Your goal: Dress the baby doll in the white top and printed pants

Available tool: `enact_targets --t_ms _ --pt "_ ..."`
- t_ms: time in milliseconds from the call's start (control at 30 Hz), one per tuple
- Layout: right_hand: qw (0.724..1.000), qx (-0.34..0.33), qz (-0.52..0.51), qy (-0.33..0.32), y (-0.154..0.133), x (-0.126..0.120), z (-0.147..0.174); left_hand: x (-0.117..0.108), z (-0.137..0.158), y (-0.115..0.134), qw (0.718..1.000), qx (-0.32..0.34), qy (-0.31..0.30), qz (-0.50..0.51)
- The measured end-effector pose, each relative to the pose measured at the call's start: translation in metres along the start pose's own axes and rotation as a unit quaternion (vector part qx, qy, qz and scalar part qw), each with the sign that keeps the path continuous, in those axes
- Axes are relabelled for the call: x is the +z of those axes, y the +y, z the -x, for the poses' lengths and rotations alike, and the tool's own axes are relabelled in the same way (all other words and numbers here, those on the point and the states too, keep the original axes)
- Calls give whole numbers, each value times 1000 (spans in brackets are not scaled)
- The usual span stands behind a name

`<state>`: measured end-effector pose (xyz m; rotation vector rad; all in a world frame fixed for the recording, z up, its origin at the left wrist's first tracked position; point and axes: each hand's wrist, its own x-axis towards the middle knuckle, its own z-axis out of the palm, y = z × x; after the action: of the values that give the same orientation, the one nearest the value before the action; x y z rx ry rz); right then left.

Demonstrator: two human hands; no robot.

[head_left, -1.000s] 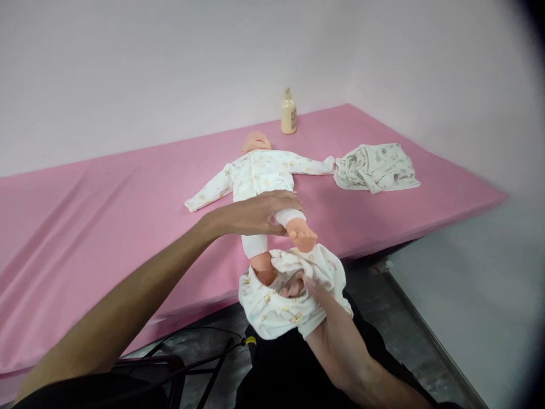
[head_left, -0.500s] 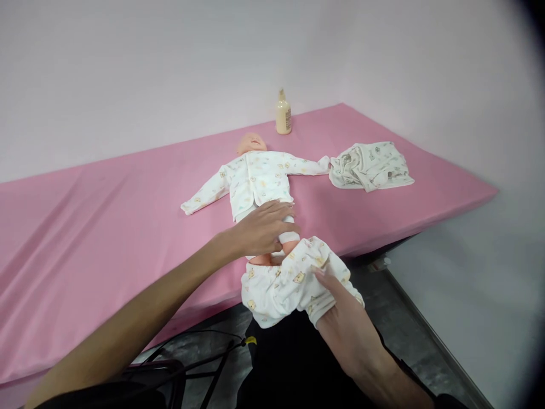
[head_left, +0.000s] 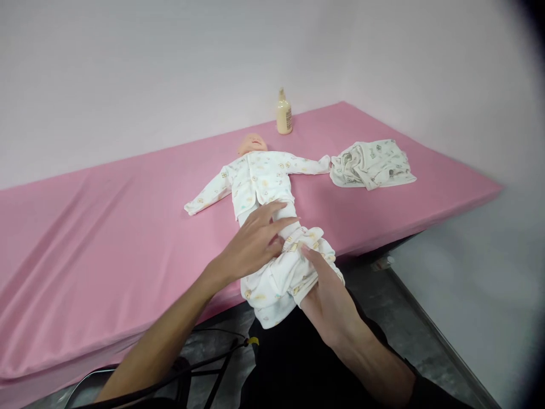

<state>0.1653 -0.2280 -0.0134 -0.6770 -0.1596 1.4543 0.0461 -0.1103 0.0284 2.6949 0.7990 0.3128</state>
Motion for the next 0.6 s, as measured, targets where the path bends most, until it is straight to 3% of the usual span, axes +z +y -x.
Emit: enact_targets --t_ms 67,167,333,600 --pt "999 35 -13 2 -1 2 -2 -4 18 11 990 -95 37 94" --pt "998 62 -16 -6 -3 3 -3 -1 38 31 971 -163 6 176" --pt "997 78 -4 -12 -5 2 -4 14 39 44 978 -171 -23 120" --pt "998 61 -16 -32 -6 3 -4 15 33 31 966 -144 -40 210"
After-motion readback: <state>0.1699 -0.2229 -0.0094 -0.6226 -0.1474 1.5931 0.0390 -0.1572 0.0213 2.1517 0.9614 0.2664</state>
